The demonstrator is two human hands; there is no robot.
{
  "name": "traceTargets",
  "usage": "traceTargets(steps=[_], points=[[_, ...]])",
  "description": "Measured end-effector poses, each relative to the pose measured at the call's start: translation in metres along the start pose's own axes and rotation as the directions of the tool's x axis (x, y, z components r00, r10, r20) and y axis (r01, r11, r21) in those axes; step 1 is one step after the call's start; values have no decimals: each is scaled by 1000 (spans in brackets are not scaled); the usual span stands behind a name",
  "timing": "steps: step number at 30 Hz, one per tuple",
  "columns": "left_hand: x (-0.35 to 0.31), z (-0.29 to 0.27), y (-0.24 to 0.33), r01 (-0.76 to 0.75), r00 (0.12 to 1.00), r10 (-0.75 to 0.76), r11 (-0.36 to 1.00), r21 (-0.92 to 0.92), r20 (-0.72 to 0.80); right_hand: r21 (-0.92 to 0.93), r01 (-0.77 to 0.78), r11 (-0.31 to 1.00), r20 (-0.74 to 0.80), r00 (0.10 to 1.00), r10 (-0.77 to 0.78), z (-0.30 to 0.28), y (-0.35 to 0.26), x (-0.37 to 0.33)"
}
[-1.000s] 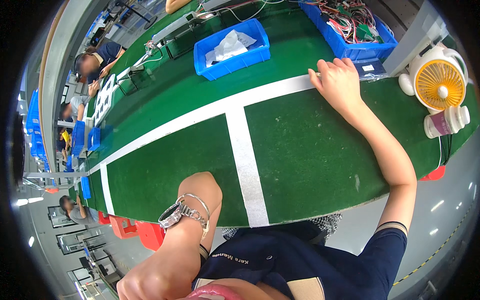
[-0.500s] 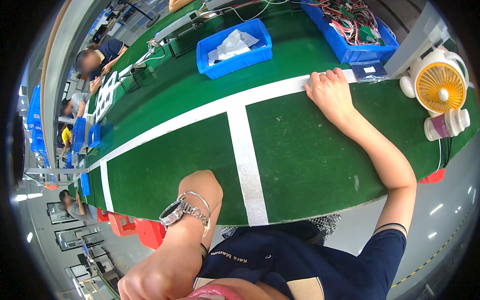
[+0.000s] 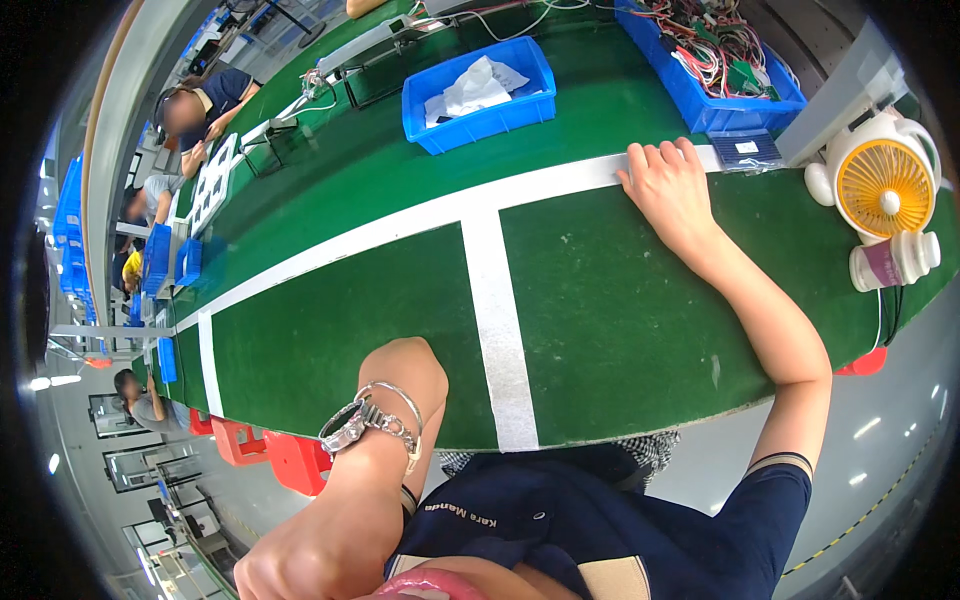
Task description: Applying and smoothing out white tape strips on a green workbench surface in a factory production line.
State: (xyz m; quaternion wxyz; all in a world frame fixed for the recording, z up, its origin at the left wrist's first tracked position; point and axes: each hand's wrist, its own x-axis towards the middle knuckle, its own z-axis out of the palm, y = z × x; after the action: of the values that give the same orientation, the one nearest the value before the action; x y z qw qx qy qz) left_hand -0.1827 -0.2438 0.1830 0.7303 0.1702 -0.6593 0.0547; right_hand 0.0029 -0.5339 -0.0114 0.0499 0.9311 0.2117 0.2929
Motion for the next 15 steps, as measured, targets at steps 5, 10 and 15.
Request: traceTargets(steps=[5, 10, 15], points=[[0, -3, -1, -11, 1000, 11, 1000, 11, 14, 83, 38, 996, 6, 999, -39, 6, 5, -4], [8, -13, -13, -52, 996, 52, 999, -7, 70, 255, 49, 966, 8, 999, -53, 9, 9, -2], [6, -14, -15, -32, 996, 34, 999, -29, 81, 343, 42, 938, -24, 999, -36, 10, 13, -2]])
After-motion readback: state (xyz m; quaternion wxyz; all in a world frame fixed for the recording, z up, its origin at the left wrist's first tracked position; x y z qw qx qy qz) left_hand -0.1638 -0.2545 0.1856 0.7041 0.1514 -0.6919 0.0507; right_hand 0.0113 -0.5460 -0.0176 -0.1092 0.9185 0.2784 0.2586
